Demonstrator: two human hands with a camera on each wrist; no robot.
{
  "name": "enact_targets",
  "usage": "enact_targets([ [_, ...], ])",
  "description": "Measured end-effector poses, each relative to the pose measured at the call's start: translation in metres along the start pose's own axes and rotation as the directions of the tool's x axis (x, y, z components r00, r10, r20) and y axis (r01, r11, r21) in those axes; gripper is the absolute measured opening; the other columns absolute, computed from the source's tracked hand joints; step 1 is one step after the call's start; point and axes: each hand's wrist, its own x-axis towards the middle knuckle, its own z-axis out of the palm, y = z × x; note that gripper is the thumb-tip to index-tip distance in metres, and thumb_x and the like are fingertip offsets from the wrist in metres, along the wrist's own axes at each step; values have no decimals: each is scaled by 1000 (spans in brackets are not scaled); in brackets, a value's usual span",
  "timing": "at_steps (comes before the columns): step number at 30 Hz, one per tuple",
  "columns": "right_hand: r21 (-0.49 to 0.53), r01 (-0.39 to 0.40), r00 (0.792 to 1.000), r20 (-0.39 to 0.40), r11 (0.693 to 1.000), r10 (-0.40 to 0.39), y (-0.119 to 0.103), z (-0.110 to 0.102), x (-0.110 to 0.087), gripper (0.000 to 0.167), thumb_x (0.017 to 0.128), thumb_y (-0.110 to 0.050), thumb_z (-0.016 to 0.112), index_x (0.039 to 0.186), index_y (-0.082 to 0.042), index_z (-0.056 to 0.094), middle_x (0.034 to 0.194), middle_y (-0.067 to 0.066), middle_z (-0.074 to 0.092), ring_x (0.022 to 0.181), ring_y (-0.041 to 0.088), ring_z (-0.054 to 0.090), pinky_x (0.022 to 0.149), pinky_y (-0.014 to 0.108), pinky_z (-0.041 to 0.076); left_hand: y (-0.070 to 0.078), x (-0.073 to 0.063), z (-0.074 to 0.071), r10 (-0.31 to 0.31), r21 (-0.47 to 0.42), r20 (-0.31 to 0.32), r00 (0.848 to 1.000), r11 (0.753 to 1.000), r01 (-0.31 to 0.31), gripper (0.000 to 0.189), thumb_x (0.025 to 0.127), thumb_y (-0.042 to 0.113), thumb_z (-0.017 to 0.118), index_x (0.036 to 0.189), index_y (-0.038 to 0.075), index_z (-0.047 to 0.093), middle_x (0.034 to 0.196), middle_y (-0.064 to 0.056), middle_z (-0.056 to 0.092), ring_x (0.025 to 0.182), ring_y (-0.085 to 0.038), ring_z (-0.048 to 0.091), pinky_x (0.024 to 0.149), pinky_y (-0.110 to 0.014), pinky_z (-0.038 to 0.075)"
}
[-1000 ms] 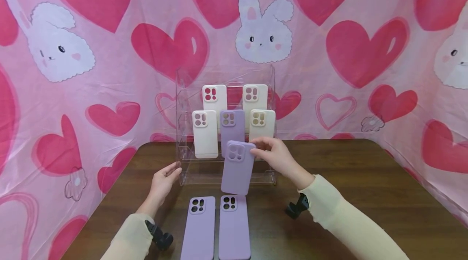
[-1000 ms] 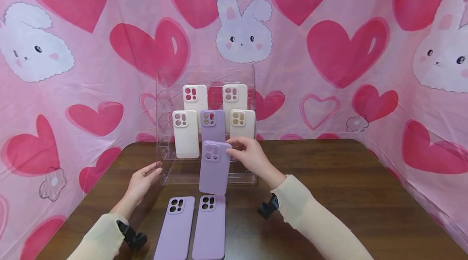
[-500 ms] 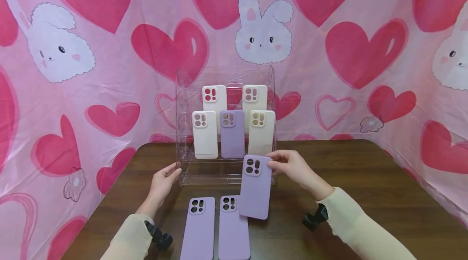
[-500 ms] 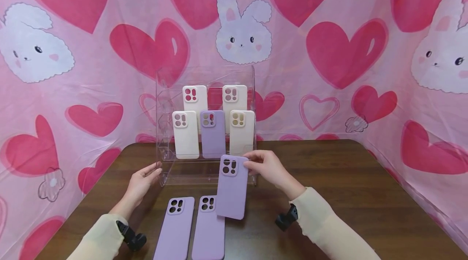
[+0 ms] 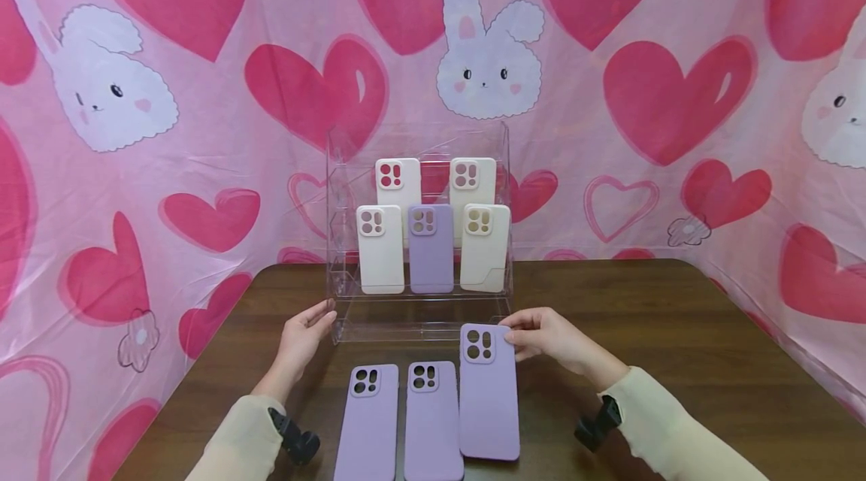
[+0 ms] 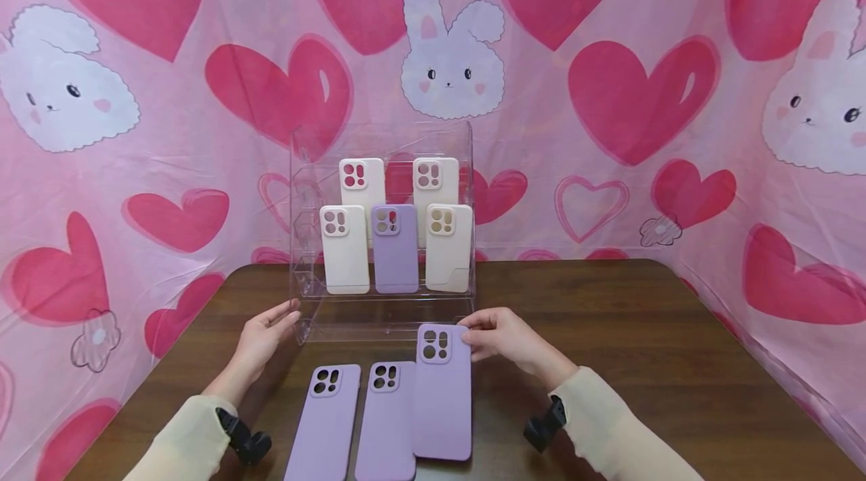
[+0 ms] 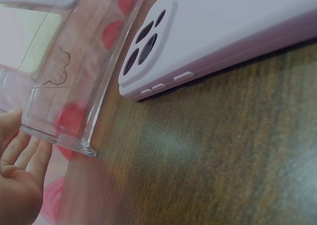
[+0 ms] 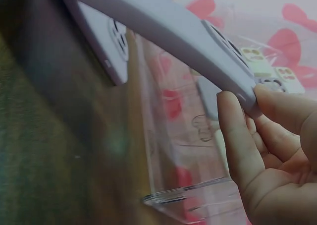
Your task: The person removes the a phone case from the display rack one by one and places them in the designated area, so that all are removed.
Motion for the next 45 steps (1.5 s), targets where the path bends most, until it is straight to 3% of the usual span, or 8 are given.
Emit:
enact_targets([
  [11,57,-79,997,31,995,78,20,2,-7,34,87,-7,63,110,17,55,93,16,65,76,21,63,68,39,56,0,2,0,-4,1,7,1000,1000,4,42,94,8,53,131,-9,43,133,-19,45,118,-30,47,90,-30,45],
  [28,-200,-95,995,-33,975,91,49,6,0,28,85,-11,66,104,9,63,82,11,64,59,16,58,56,35,57,0,0,1,-7,-13,2,1000,1000,7,42,93,6,53,130,-10,44,132,-20,45,117,-31,47,89,-29,45],
  [33,-248,-90,996,-45,965,81,51,7,3,26,84,-8,66,103,9,63,78,8,62,58,15,56,53,33,56,0,0,0,-11,-13,7,1000,1000,11,43,93,7,53,131,-10,43,133,-19,45,118,-30,46,90,-30,44],
  [40,-372,-60,997,-67,926,37,50,11,6,16,83,-2,66,96,7,66,70,4,54,53,13,53,45,31,54,0,1,0,-8,-17,8,1000,1000,9,43,94,6,52,131,-10,42,133,-20,44,119,-30,46,91,-30,44],
  [45,-378,-70,996,-78,923,44,48,13,5,16,82,-1,65,96,7,66,71,5,53,53,13,52,44,31,54,0,0,0,-7,-14,8,1000,1000,7,42,93,6,53,131,-10,42,133,-20,44,118,-31,46,91,-30,44],
])
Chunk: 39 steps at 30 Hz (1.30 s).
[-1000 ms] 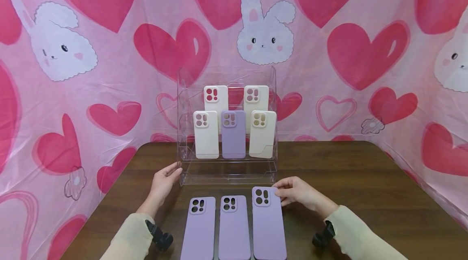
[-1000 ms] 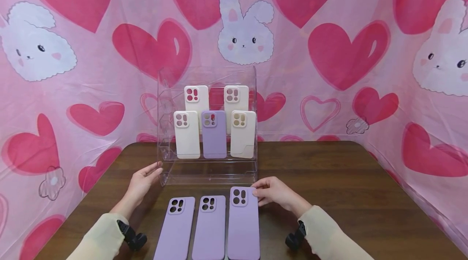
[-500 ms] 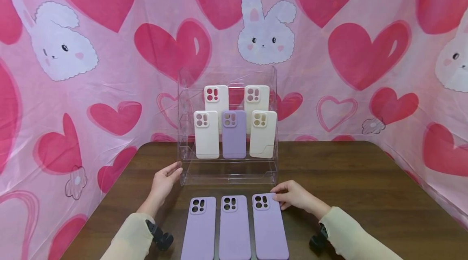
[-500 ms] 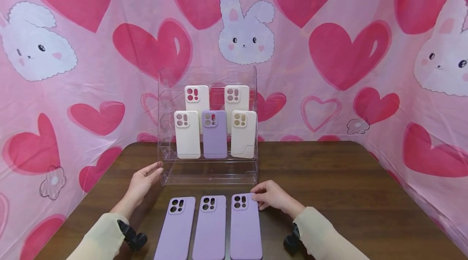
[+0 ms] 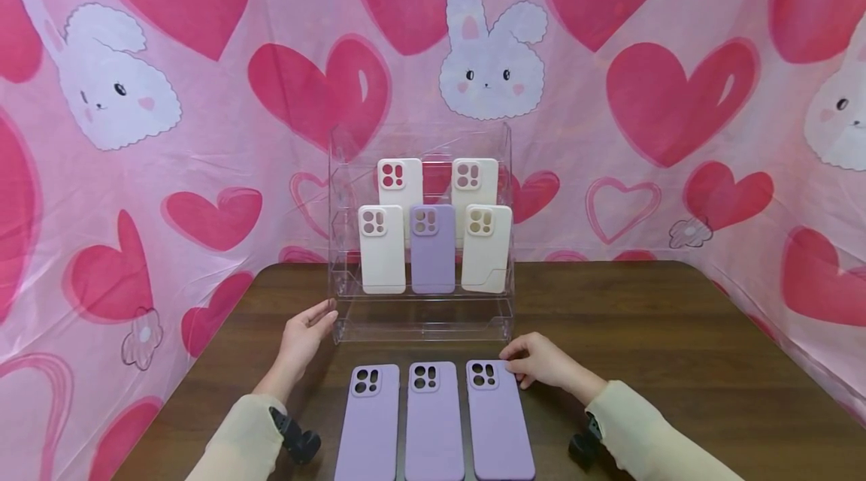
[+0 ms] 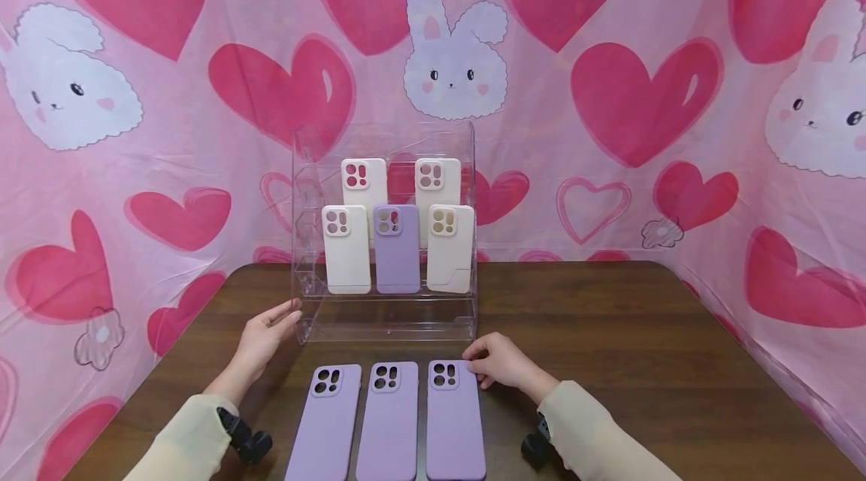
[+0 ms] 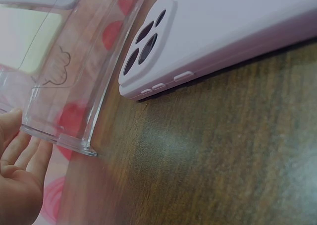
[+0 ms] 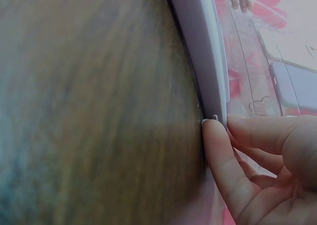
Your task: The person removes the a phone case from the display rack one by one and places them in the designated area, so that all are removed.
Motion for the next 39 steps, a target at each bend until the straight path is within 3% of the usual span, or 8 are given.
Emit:
enact_targets([
  [18,42,-20,1000,-14,999,21,-7,-4,-3,22,82,-1,67,102,8,64,79,6,58,58,16,54,50,34,56,0,-1,-1,7,17,5,1000,1000,-7,42,94,7,52,131,-10,42,132,-21,45,118,-31,46,91,-31,44],
  [23,82,4,1000,-25,997,-2,-14,-10,-3,25,82,-2,66,104,11,61,81,8,58,59,18,56,52,37,56,1,-1,0,8,16,-6,1000,1000,-8,42,94,7,53,131,-10,43,132,-20,45,117,-31,47,91,-31,44],
  [30,88,98,995,-29,991,-96,-20,-24,-3,31,84,-9,67,104,12,59,80,5,58,61,18,58,53,34,57,2,-1,0,12,11,-11,1000,1000,-12,42,94,8,53,130,-11,43,132,-20,45,117,-31,47,90,-29,45],
  [39,59,97,991,-98,994,-91,-45,-45,-2,35,83,-10,69,108,11,59,82,11,58,63,27,61,56,37,57,0,0,0,6,16,4,1000,1000,-7,43,94,8,52,131,-10,42,133,-20,44,117,-32,47,91,-31,44],
])
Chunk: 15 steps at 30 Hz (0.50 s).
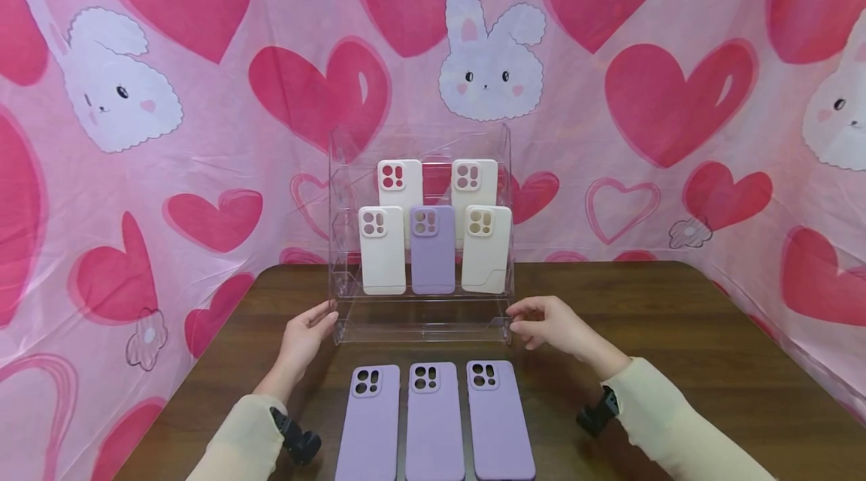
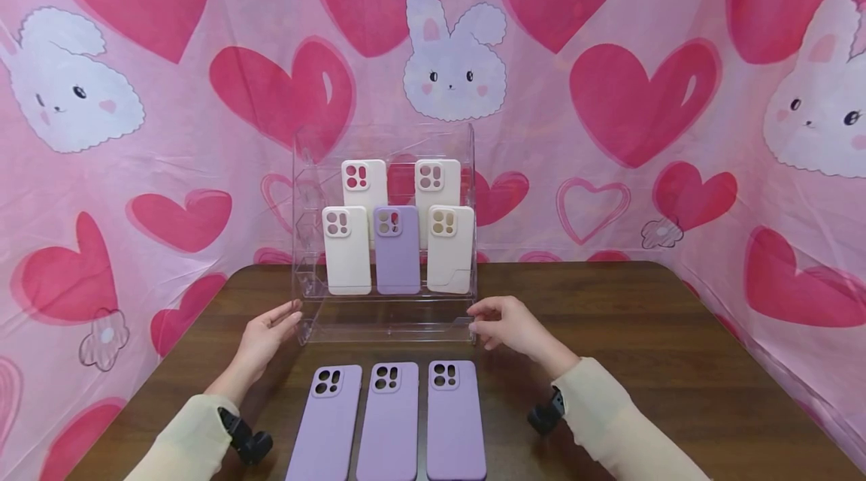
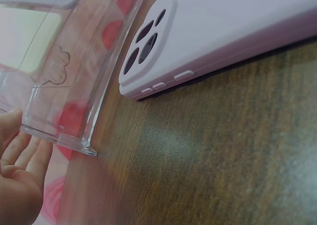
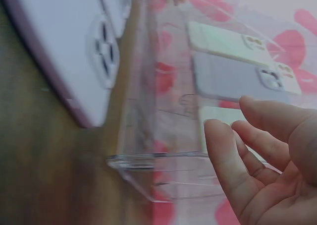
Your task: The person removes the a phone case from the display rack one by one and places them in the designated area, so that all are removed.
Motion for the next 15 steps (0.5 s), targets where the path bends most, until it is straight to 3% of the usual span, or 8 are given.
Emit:
enact_targets([
  [7,-18,38,998,-57,999,-38,-24,-17,7,36,83,-13,69,111,7,59,86,13,59,74,42,58,60,37,57,0,0,0,-8,-1,2,1000,1000,8,43,94,8,53,131,-10,43,133,-19,44,118,-31,47,91,-31,44],
  [15,-25,89,986,-137,996,-92,-56,-37,23,41,83,-11,68,118,8,55,92,17,59,72,29,60,62,38,57,0,-1,0,-5,0,-4,1000,1000,5,44,93,9,54,131,-11,42,133,-20,44,117,-32,46,91,-31,44],
])
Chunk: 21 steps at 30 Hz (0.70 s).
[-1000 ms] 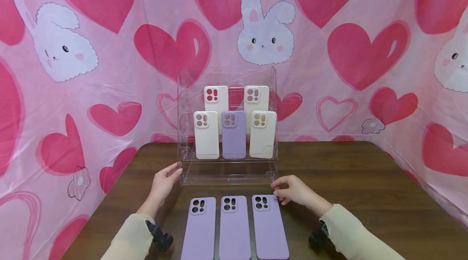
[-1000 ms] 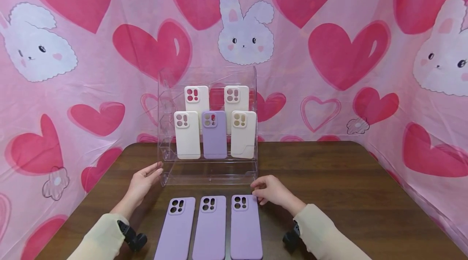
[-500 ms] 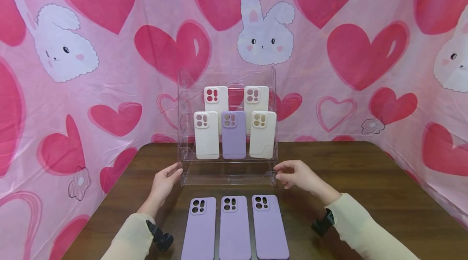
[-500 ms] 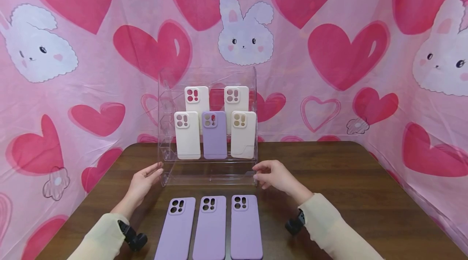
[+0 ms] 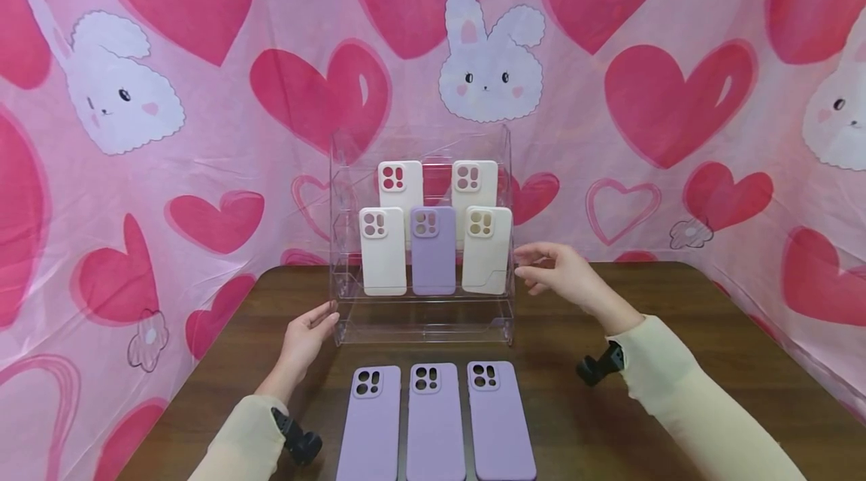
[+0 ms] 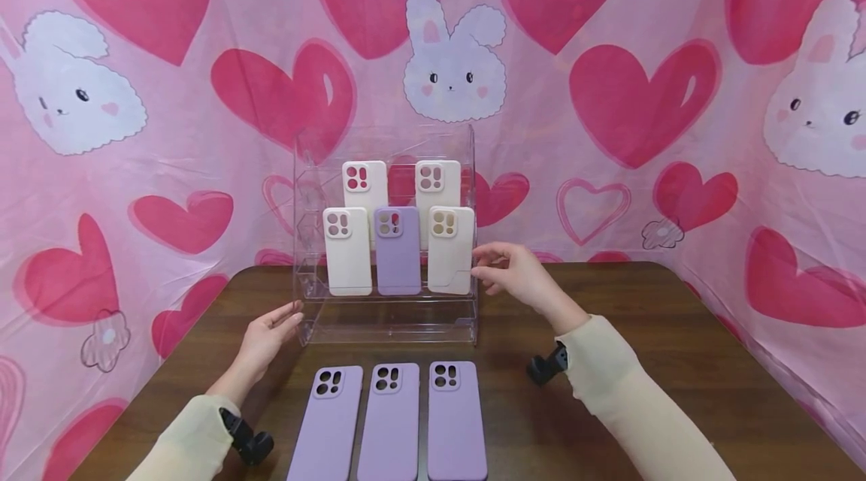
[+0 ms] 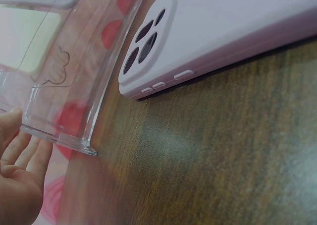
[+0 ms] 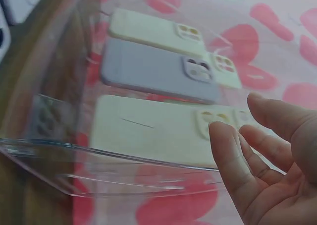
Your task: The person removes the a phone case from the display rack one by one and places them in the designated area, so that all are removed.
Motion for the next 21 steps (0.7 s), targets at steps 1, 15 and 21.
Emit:
enact_targets([
  [1,4,1,1000,-6,1000,-1,-3,-2,3,43,84,-11,68,119,8,54,93,17,59,73,28,60,63,39,57,0,0,0,-4,-4,-3,1000,1000,4,43,93,8,54,131,-10,43,133,-19,45,117,-31,47,91,-31,44],
  [15,-20,23,992,-122,1000,-26,-27,-22,37,42,86,-11,65,123,3,52,99,19,56,83,32,62,66,35,57,-1,1,1,1,-7,-1,1000,1000,-1,42,93,7,53,131,-10,43,133,-20,44,117,-32,47,91,-31,44],
  [21,-59,2,989,-145,998,-10,-29,-25,48,43,86,-13,66,124,1,52,101,18,56,86,35,60,66,34,57,1,0,1,-2,-9,-3,1000,1000,2,42,94,6,52,131,-11,42,133,-20,44,118,-32,46,91,-31,44],
])
